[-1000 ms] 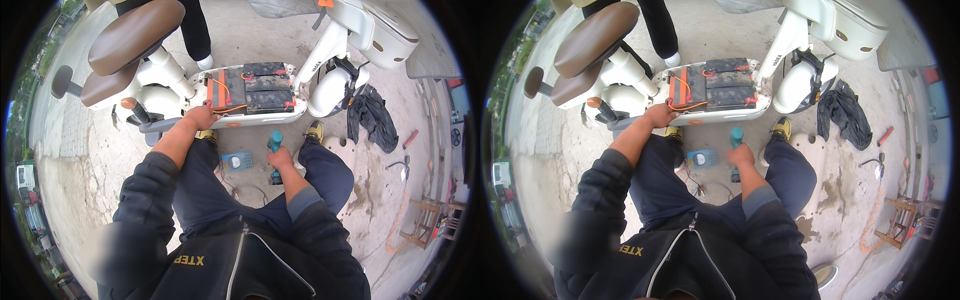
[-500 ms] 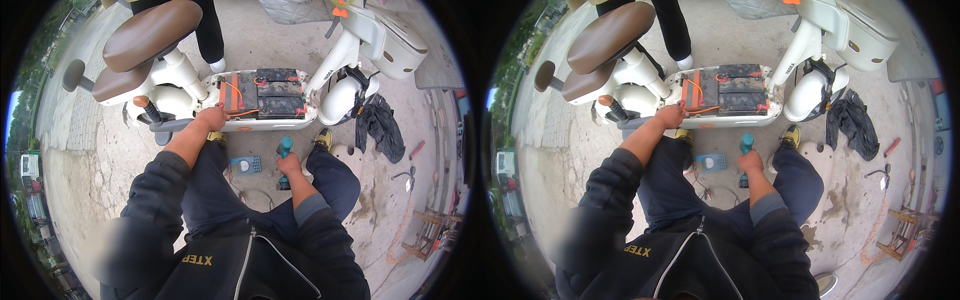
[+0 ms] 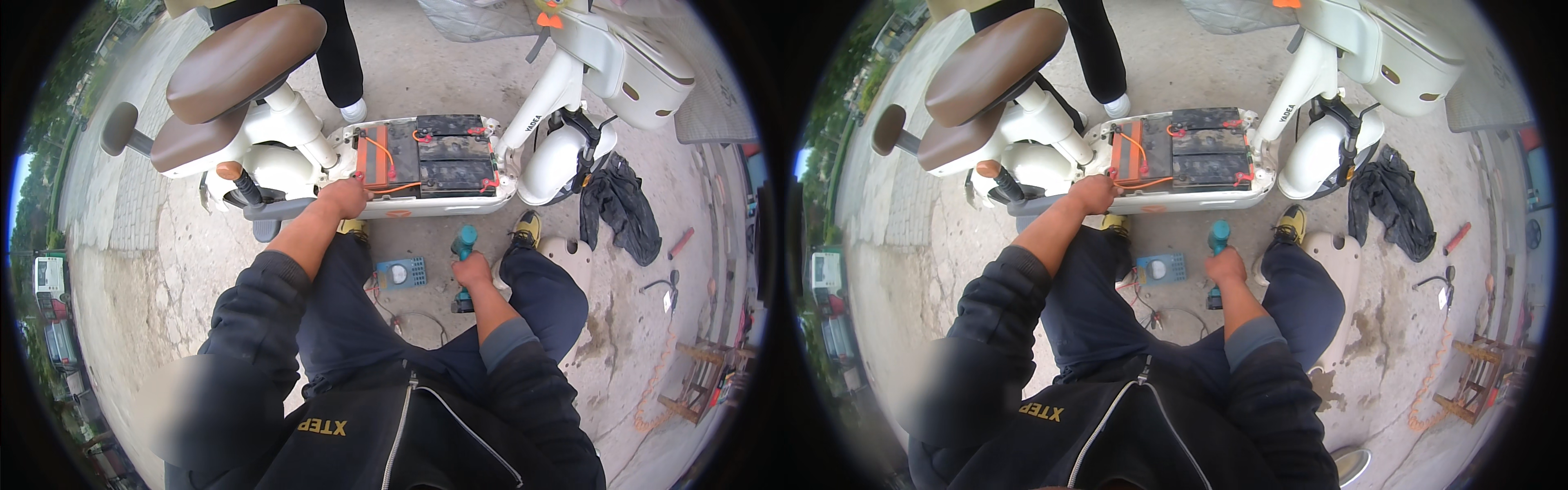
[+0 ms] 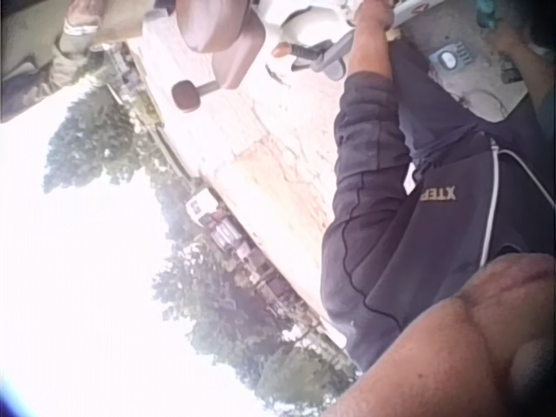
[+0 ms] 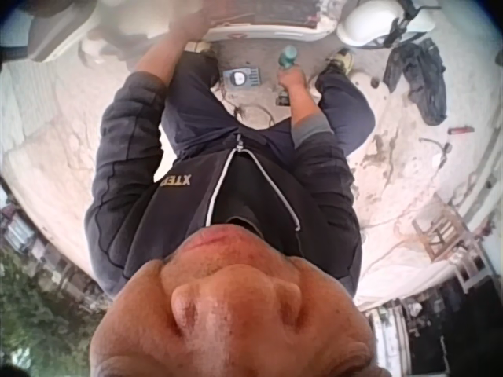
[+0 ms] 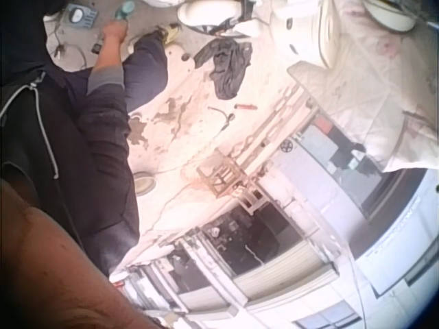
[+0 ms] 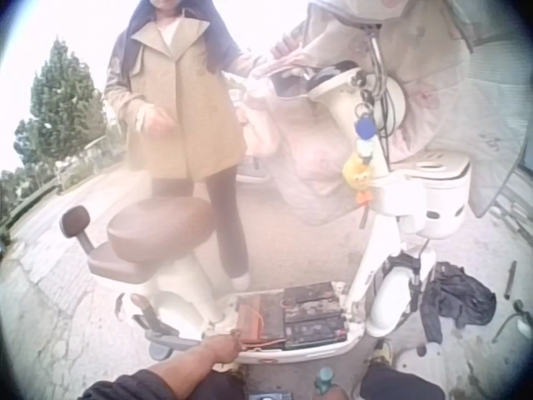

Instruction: The person removes the scooter seat to access the battery compartment, then uses a battery tester to check the voltage of the batteries. The person connects the tester leads to the battery terminals and observes the gauge.

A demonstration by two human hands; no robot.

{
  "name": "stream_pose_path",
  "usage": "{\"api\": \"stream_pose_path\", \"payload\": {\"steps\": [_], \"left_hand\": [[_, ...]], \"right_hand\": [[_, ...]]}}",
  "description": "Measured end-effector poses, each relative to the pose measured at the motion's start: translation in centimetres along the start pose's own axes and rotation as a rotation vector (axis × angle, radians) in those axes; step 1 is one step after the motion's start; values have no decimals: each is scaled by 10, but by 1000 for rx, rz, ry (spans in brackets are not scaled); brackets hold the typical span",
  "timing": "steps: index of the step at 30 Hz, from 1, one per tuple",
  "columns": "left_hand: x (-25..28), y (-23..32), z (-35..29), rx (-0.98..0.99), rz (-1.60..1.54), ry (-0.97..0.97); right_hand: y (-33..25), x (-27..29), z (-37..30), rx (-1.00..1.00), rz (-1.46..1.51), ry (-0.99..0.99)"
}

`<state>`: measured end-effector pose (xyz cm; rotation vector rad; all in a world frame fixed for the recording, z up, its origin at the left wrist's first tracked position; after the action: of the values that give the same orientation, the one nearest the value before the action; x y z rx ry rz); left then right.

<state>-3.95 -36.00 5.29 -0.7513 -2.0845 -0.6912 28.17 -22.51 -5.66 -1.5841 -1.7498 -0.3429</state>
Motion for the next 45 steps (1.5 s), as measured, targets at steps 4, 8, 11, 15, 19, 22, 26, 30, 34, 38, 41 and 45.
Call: {"api": "stream_pose_path", "payload": {"steps": [4,8,11,15,19,22,26,30,34,38,41,45], "left_hand": [[0,-6,2,44,-30,16],[0,-5,2,34,-18,11],[2,-6,1,58,-43,23],[1,-5,2,49,-26,27],[-5,-6,4,15,-16,2],[-9,-9,8,20,-28,-3],[-11,-10,11,-26,-35,2],[-12,-13,12,-33,-41,14],[-14,-13,13,-45,-41,15],[-13,-12,12,-50,-42,20],[-11,-11,10,-44,-40,22],[-10,-13,9,-17,-51,28]], "right_hand": [[0,2,-3,-3,18,18],[1,-1,0,-22,4,-9],[3,-3,3,-34,6,-27],[5,-6,6,-32,29,-39],[8,-8,6,-41,22,-2],[7,-9,6,-46,40,-15],[8,-8,4,-60,58,-35],[9,-8,3,-64,80,-44],[8,-9,3,-54,78,-37],[7,-7,0,-64,82,-34],[5,-3,-4,-55,80,-17],[5,-2,-8,-62,79,-18]]}}
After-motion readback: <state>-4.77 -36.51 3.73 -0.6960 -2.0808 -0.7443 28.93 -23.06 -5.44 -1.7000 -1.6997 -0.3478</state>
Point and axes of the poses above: each hand's wrist, its own z-axis towards the middle knuckle, its own x-axis out of the back of the hand, y = z × x, the point moved 10 cm from there along z, towards the middle knuckle, and after that the axes turned 6 degrees about -z, right-handed, at the moved point
